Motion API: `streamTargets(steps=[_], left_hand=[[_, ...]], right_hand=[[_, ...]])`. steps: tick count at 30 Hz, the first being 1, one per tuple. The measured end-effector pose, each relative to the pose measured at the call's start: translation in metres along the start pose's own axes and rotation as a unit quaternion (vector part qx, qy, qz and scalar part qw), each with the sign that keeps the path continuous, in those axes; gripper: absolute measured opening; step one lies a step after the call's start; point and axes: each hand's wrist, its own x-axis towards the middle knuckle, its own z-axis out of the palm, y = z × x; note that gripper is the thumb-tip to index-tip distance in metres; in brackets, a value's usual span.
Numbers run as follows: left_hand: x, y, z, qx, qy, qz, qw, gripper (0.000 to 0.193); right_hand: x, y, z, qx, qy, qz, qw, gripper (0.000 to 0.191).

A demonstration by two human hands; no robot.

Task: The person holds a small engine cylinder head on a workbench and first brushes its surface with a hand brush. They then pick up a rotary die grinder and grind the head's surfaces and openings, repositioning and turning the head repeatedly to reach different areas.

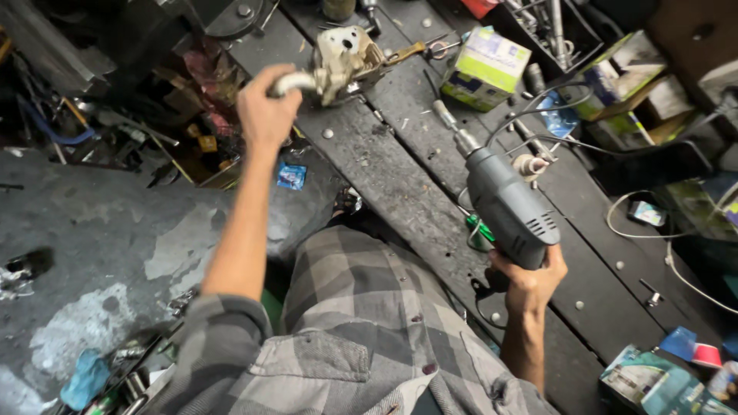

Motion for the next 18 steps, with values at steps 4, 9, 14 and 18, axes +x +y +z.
streamTargets(steps=[4,9,14,18], left_hand=[[0.080,0.050,0.026,0.081,0.006,0.213,0.974,0.023],[0.087,0.096,0.135,0.304,-0.265,0.292,0.867,0.024],[0.068,0.062,0.170,0.261,-0.455,0.223,0.822,0.049],[0.078,0.025,0.142,0.164,-0.584,0.210,0.767,0.059]], right_hand=[[-0.005,0.008,-0.004,-0.035,-0.010,-0.043,0.998,0.063],[-0.014,-0.001,0.009,0.041,-0.018,0.029,0.999,0.066],[-0.020,-0.006,0.018,0.015,-0.034,0.050,0.998,0.065],[-0.020,0.005,0.010,0.016,-0.043,0.073,0.996,0.065]])
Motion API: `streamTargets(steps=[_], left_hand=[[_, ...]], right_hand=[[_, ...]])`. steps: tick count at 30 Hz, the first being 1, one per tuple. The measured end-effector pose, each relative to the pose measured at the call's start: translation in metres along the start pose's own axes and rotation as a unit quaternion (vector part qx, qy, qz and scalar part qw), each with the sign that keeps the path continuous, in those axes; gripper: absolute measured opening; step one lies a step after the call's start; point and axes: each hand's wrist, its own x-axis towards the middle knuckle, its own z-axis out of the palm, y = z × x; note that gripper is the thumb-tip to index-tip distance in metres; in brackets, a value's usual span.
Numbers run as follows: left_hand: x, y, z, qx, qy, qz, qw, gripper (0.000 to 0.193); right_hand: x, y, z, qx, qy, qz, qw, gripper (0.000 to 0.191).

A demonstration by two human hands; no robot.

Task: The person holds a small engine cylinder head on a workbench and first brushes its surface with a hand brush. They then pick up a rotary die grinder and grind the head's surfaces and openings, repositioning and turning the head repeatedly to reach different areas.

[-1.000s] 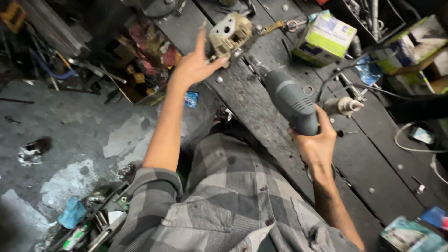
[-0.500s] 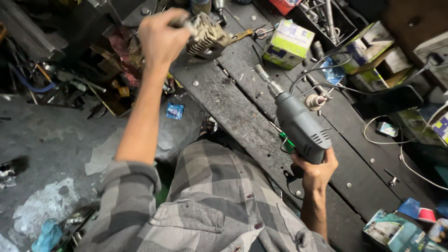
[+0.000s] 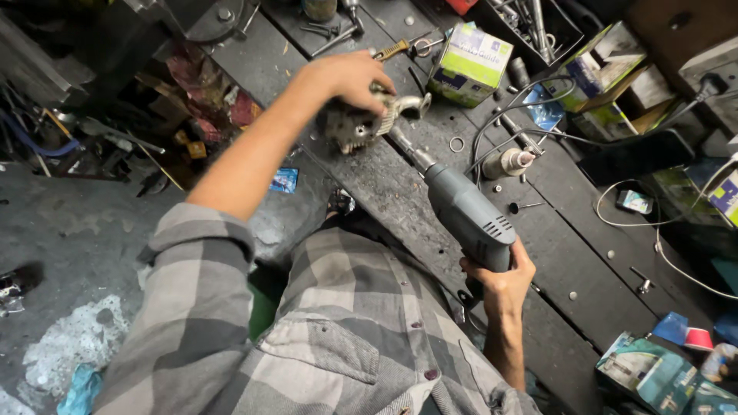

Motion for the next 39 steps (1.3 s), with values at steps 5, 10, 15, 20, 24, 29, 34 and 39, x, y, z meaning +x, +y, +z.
streamTargets(steps=[5,10,15,20,24,29,34,39], left_hand=[[-0.048,0.012,0.034,-0.091,0.154,-0.025,0.984,0.054],[-0.060,0.024,0.048,-0.103,0.310,-0.071,0.942,0.032],[-0.064,0.032,0.051,-0.134,0.349,-0.165,0.913,0.023],[-0.069,0.035,0.061,-0.142,0.419,-0.187,0.877,0.022],[-0.070,0.034,0.062,-0.166,0.421,-0.191,0.871,0.021],[-0.070,0.034,0.061,-0.176,0.410,-0.198,0.873,0.022],[-0.069,0.034,0.059,-0.184,0.400,-0.188,0.878,0.025],[-0.067,0.032,0.058,-0.184,0.389,-0.185,0.884,0.026]], right_hand=[[0.012,0.006,-0.006,-0.008,-0.031,0.040,0.999,0.064],[0.031,-0.024,0.010,-0.089,-0.084,0.034,0.992,0.061],[0.039,-0.058,0.042,-0.254,-0.168,0.054,0.951,0.079],[0.054,-0.081,0.039,-0.262,-0.166,0.071,0.948,0.083],[0.055,-0.089,0.004,-0.291,-0.125,0.068,0.946,0.079],[0.061,-0.082,0.008,-0.281,-0.109,0.054,0.952,0.074],[0.089,-0.113,0.036,-0.403,-0.127,0.131,0.897,0.079],[0.120,-0.161,0.058,-0.469,-0.225,0.080,0.850,0.086]])
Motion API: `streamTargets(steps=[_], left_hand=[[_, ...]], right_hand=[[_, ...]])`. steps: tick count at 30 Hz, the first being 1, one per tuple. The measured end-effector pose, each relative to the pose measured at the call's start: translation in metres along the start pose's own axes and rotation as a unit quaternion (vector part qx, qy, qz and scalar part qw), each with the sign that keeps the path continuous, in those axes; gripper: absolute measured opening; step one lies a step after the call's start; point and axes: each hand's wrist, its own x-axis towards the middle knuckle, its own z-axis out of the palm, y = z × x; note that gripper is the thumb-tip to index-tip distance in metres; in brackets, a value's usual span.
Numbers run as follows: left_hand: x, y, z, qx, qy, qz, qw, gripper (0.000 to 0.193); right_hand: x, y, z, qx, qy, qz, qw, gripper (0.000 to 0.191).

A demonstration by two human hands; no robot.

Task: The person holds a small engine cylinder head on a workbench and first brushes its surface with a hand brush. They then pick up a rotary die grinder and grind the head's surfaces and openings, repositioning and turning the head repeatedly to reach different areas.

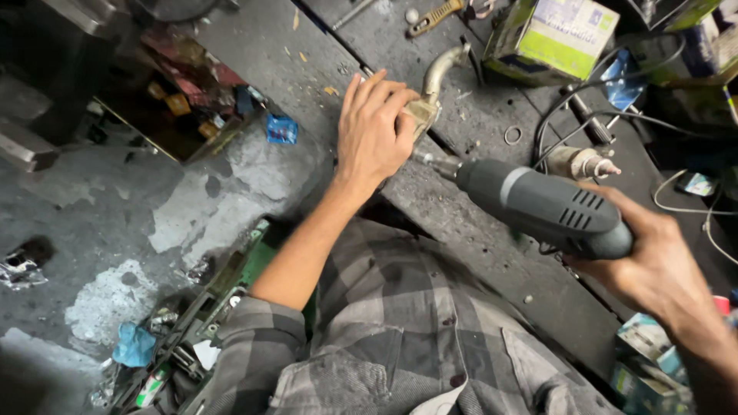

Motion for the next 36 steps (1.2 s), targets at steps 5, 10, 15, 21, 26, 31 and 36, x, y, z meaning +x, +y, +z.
streamTargets(steps=[5,10,15,21,26,31,36], left_hand=[[0.000,-0.003,0.001,0.001,-0.004,-0.006,1.000,0.027],[0.001,-0.002,0.000,-0.009,-0.014,-0.012,1.000,0.028],[0.002,-0.002,-0.002,-0.003,-0.005,0.005,1.000,0.026],[0.002,-0.001,-0.001,-0.002,0.015,0.017,1.000,0.023],[0.003,-0.003,0.004,-0.002,0.035,0.029,0.999,0.023],[0.003,-0.008,0.006,0.000,0.027,0.062,0.998,0.022],[-0.014,0.030,-0.003,0.054,0.111,0.125,0.984,0.024]], right_hand=[[-0.004,-0.033,-0.013,-0.185,-0.068,0.073,0.978,0.085],[-0.021,-0.041,-0.003,-0.268,-0.066,-0.030,0.961,0.095],[-0.040,-0.028,0.022,-0.328,-0.015,-0.206,0.922,0.108],[-0.050,-0.001,0.060,-0.277,0.083,-0.304,0.907,0.112],[-0.060,0.025,0.103,-0.202,0.120,-0.286,0.929,0.110],[-0.061,0.070,0.139,0.149,0.153,-0.180,0.960,0.094],[-0.066,0.117,0.164,0.417,0.169,-0.039,0.892,0.066]])
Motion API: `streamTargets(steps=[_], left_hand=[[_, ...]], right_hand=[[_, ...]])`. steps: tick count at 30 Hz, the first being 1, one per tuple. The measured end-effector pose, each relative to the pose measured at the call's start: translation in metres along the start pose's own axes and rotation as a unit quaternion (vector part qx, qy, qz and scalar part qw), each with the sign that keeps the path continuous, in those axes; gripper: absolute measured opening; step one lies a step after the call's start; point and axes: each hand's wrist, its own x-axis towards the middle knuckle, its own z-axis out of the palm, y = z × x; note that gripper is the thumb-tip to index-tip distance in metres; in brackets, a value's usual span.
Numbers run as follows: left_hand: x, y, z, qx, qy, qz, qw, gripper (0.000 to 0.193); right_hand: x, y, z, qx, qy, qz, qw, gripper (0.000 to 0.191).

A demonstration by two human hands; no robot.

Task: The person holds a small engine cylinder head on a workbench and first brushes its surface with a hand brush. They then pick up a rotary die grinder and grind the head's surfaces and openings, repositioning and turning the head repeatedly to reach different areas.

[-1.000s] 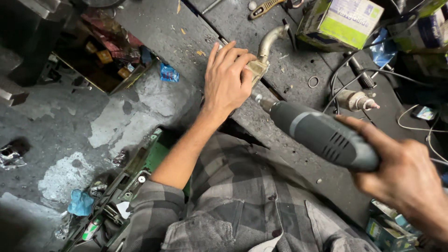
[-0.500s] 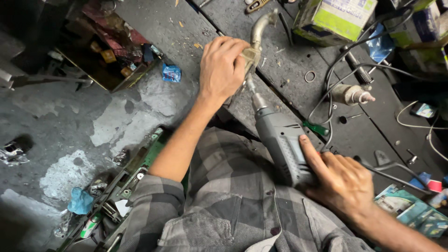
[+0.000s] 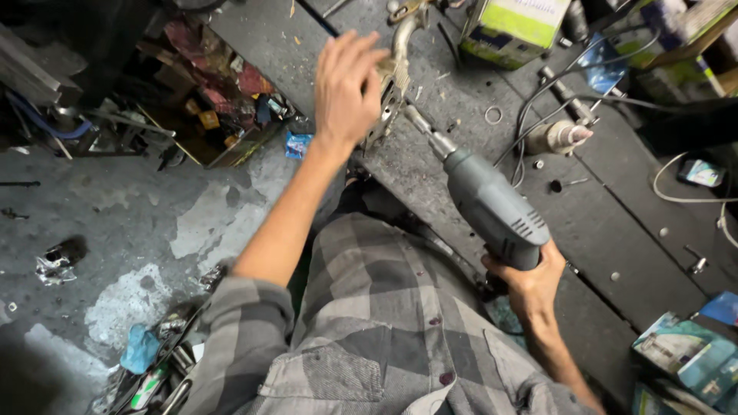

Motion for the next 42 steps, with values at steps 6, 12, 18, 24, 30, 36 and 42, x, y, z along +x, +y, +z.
streamTargets(steps=[6,12,18,24,30,36,42], left_hand=[[-0.044,0.121,-0.001,-0.170,-0.172,0.184,0.953,0.057],[-0.027,0.129,0.038,-0.101,-0.256,0.215,0.937,0.073],[-0.026,0.126,0.050,-0.137,-0.191,0.198,0.952,0.071],[-0.029,0.121,0.045,-0.170,-0.175,0.198,0.949,0.067],[-0.029,0.114,0.036,-0.224,-0.155,0.228,0.935,0.066],[-0.030,0.105,0.019,-0.263,-0.131,0.269,0.917,0.068],[-0.037,0.119,0.023,-0.279,-0.134,0.289,0.906,0.067]], right_hand=[[0.017,0.031,0.004,-0.011,-0.023,-0.036,0.999,0.062],[0.033,0.036,0.018,0.031,-0.060,0.017,0.998,0.051],[0.035,0.029,0.017,0.020,-0.075,0.062,0.995,0.042],[0.028,0.022,0.023,-0.009,-0.058,0.138,0.989,0.039],[0.015,-0.001,0.040,-0.035,-0.025,0.058,0.997,0.053],[0.004,-0.006,0.053,-0.065,-0.011,-0.028,0.997,0.066],[-0.011,0.003,0.044,-0.063,0.016,-0.059,0.996,0.067]])
